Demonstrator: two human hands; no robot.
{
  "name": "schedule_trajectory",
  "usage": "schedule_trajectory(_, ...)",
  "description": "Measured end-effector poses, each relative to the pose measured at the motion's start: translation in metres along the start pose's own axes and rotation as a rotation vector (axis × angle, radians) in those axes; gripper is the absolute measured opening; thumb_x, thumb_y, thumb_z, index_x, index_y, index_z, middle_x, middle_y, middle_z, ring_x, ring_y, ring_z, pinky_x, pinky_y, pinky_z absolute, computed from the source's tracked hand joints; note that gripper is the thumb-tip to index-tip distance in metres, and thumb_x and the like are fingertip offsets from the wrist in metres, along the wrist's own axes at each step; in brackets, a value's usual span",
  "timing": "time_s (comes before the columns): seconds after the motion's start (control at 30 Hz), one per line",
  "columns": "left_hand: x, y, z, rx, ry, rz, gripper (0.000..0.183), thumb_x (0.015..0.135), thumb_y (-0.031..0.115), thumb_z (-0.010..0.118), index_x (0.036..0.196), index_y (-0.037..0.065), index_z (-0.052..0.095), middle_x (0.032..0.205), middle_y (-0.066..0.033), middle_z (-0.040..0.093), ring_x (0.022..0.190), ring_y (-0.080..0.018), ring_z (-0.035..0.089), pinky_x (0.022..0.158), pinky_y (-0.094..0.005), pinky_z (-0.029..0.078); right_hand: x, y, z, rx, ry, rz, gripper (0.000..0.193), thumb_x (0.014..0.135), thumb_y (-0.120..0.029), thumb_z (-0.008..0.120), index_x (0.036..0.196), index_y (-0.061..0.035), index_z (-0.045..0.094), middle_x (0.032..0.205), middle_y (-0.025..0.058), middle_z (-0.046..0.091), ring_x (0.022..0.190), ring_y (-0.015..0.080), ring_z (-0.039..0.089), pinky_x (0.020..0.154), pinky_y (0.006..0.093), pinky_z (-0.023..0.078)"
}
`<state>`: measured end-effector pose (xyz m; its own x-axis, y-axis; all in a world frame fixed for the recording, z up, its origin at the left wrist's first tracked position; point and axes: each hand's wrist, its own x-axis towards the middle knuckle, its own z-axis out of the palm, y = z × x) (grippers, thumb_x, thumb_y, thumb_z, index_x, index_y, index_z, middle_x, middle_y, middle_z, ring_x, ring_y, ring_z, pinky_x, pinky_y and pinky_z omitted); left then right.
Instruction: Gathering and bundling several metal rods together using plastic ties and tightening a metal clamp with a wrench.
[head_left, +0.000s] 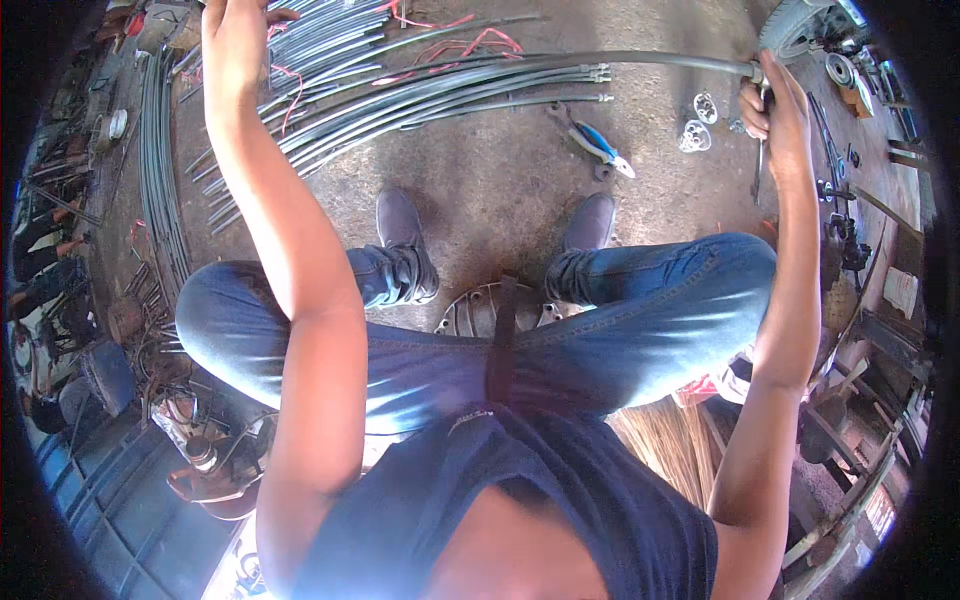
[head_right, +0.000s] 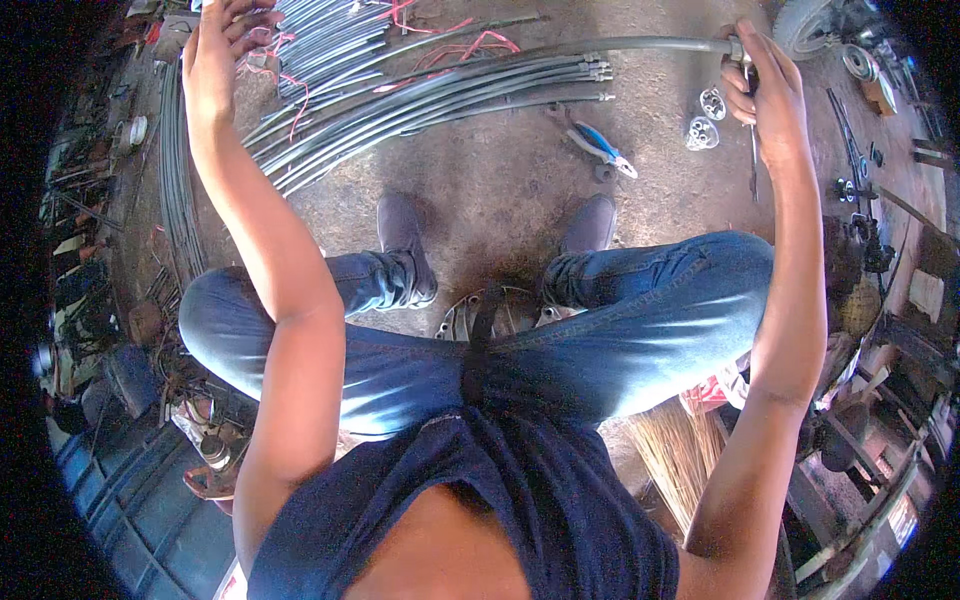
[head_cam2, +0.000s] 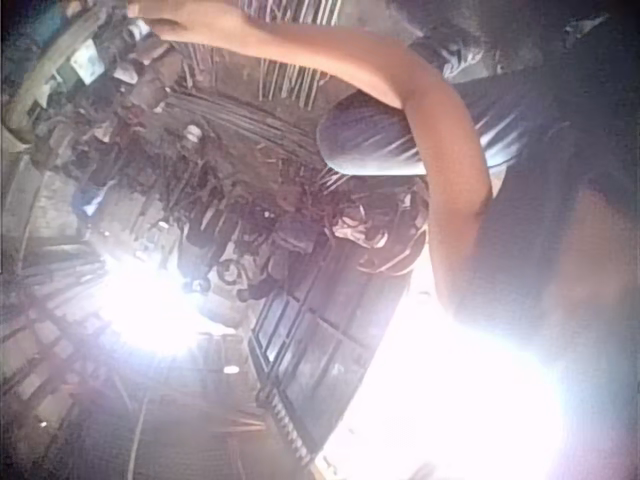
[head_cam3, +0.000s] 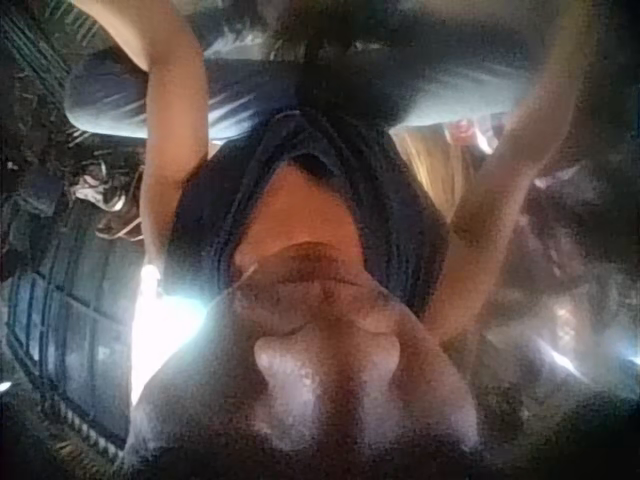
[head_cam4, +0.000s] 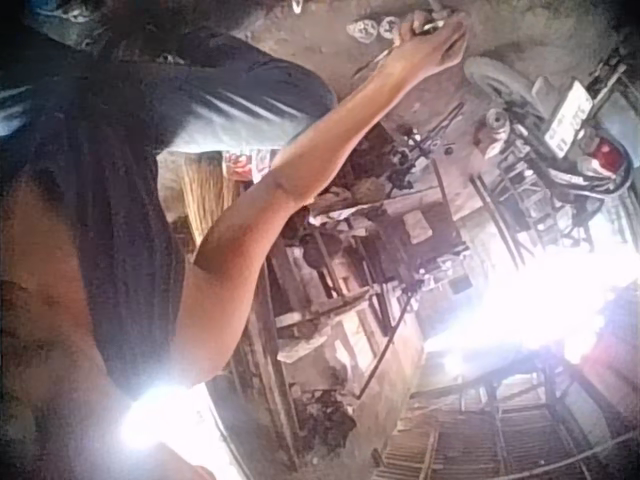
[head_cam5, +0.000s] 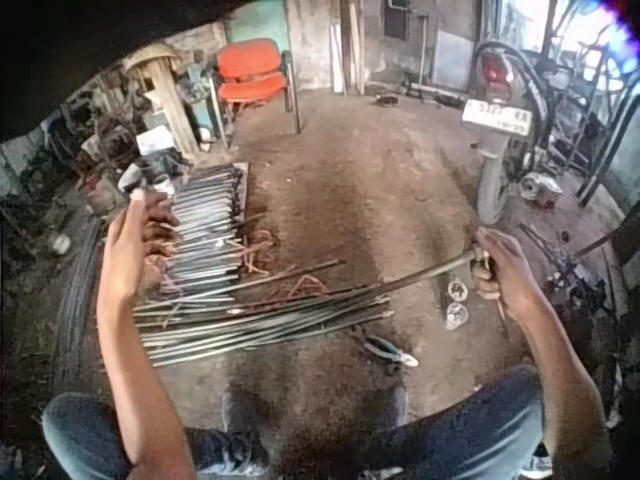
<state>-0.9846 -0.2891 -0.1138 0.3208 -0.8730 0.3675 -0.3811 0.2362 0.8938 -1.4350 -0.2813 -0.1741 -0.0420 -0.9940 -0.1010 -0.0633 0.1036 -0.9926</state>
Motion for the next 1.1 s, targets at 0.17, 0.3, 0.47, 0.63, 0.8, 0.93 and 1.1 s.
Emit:
schedule_trajectory(0.17,0.006,0.007,-0.002,0.087,-0.075,-0.06,0.061,0.102,0.052,0.043,0.122,-0.003,0.06,0.086,-0.0101,0.065,0.074,-0.0147,0.06,0.061,-0.0306,0.046,0.005,0.004,-0.004,-0.004,-0.003,0.006,0.028,0.099,-0.035,0.057,0.108,-0.0086,0.061,0.062,-0.0046,0.043,0.045,0.0022,0.032,0.04,0.0191,0.019)
schedule_trajectory(0.3,0.02,-0.017,-0.004,0.119,-0.188,-0.075,0.058,0.103,0.049,0.042,0.127,-0.003,0.056,0.089,-0.0096,0.064,0.077,-0.0163,0.061,0.063,-0.031,0.047,0.004,0.004,0.001,-0.015,0.001,0.072,0.03,0.098,-0.037,0.059,0.106,-0.0084,0.06,0.063,-0.0047,0.044,0.045,0.0019,0.032,0.04,0.0189,0.019)
schedule_trajectory(0.47,0.02,-0.012,-0.012,0.216,-0.18,-0.156,0.063,0.102,0.052,0.042,0.133,-0.002,0.051,0.095,-0.0116,0.064,0.083,-0.0183,0.061,0.068,-0.0323,0.049,0.007,0.009,-0.003,-0.028,0.001,0.159,0.031,0.095,-0.039,0.063,0.105,-0.0093,0.059,0.062,-0.0044,0.044,0.045,0.0022,0.032,0.041,0.019,0.019)
schedule_trajectory(0.63,0.041,-0.046,-0.065,0.141,-0.196,-0.125,0.067,0.103,0.057,0.034,0.138,0.003,0.05,0.114,-0.0132,0.066,0.097,-0.0221,0.067,0.078,-0.0343,0.054,0.009,0.011,0.0,0.039,-0.006,0.169,0.029,0.095,-0.04,0.064,0.094,-0.012,0.055,0.059,-0.0045,0.043,0.041,0.0029,0.032,0.038,0.0208,0.02)
schedule_trajectory(0.8,0.055,-0.064,-0.108,0.014,-0.071,-0.066,0.066,0.102,0.057,0.035,0.142,0.005,0.046,0.114,-0.0168,0.065,0.106,-0.0235,0.064,0.081,-0.0419,0.054,0.009,0.011,-0.005,0.011,-0.03,0.162,0.029,0.095,-0.04,0.063,0.095,-0.0121,0.056,0.06,-0.0044,0.043,0.041,0.0029,0.032,0.037,0.0207,0.019)
schedule_trajectory(0.93,0.045,-0.072,-0.11,0.115,0.003,-0.077,0.076,0.099,0.063,0.034,0.145,0.003,0.042,0.123,-0.0203,0.061,0.114,-0.0279,0.06,0.09,-0.0426,0.049,0.011,0.01,-0.004,-0.021,-0.004,0.164,0.028,0.095,-0.04,0.062,0.097,-0.0123,0.058,0.06,-0.0043,0.043,0.041,0.0022,0.031,0.037,0.0202,0.018)
schedule_trajectory(1.1,0.026,-0.04,-0.109,0.188,0.0,-0.223,0.09,0.094,0.073,0.03,0.15,0.002,0.035,0.138,-0.0243,0.051,0.128,-0.0345,0.049,0.103,-0.0471,0.039,0.015,0.011,0.007,-0.008,-0.021,0.196,0.027,0.096,-0.04,0.06,0.092,-0.0139,0.055,0.059,-0.0046,0.041,0.041,0.0024,0.031,0.036,0.0205,0.018)
